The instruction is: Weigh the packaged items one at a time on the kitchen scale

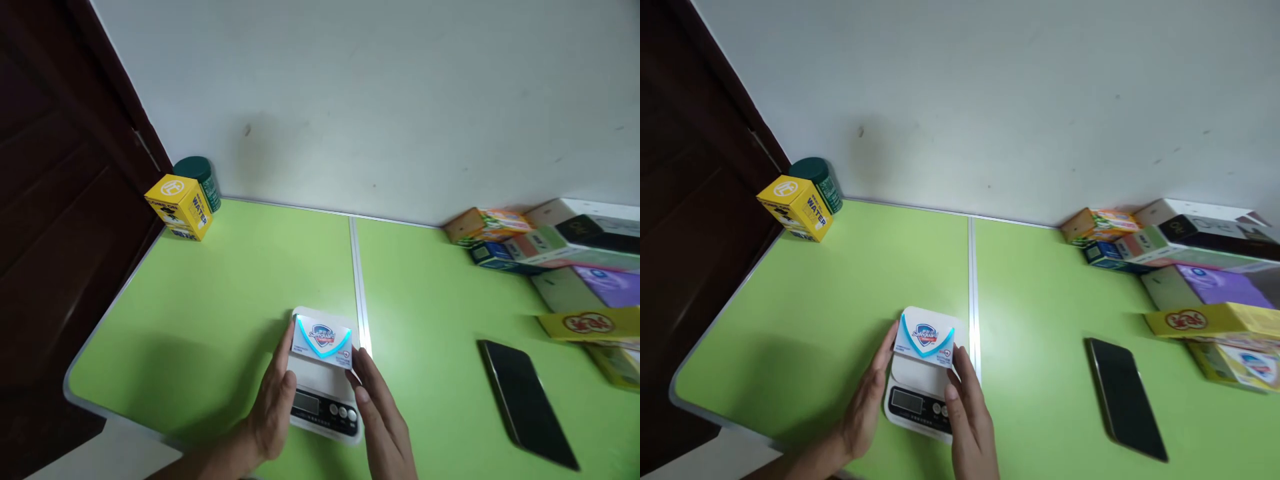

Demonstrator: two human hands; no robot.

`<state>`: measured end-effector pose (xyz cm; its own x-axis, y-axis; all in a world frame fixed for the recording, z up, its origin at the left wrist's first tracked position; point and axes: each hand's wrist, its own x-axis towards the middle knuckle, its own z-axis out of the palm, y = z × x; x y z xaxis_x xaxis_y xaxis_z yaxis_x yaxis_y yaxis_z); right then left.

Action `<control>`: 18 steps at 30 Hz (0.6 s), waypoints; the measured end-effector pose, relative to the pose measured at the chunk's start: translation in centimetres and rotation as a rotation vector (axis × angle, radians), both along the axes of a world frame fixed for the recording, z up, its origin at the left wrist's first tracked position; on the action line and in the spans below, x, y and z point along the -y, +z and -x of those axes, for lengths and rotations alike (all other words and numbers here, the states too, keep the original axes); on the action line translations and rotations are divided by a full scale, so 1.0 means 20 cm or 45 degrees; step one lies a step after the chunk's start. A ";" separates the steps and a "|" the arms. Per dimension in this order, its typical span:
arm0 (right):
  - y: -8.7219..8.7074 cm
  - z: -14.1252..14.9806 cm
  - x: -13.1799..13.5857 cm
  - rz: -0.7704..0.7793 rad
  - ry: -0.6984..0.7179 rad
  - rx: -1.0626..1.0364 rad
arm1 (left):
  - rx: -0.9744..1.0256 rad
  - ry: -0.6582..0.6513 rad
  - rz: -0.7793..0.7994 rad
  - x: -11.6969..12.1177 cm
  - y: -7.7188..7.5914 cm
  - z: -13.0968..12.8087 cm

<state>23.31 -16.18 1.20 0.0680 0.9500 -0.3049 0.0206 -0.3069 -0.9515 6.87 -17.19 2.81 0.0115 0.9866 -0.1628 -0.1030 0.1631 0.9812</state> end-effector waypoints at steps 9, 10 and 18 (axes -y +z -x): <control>0.16 0.71 -0.41 -0.054 0.730 -0.170 | -0.138 0.579 -0.040 -0.29 -0.02 0.74; 0.14 0.83 -0.47 -0.087 0.809 -0.192 | -0.150 0.675 -0.034 -0.34 -0.04 0.85; -0.05 1.66 -0.74 -0.072 0.965 -0.161 | -0.173 1.022 -0.024 -0.67 -0.16 1.54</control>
<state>-9.88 -1.30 0.17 -0.6397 0.7374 -0.2170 0.0962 -0.2033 -0.9744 -23.86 -3.75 -0.45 -0.7192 0.6882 -0.0952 -0.0616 0.0733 0.9954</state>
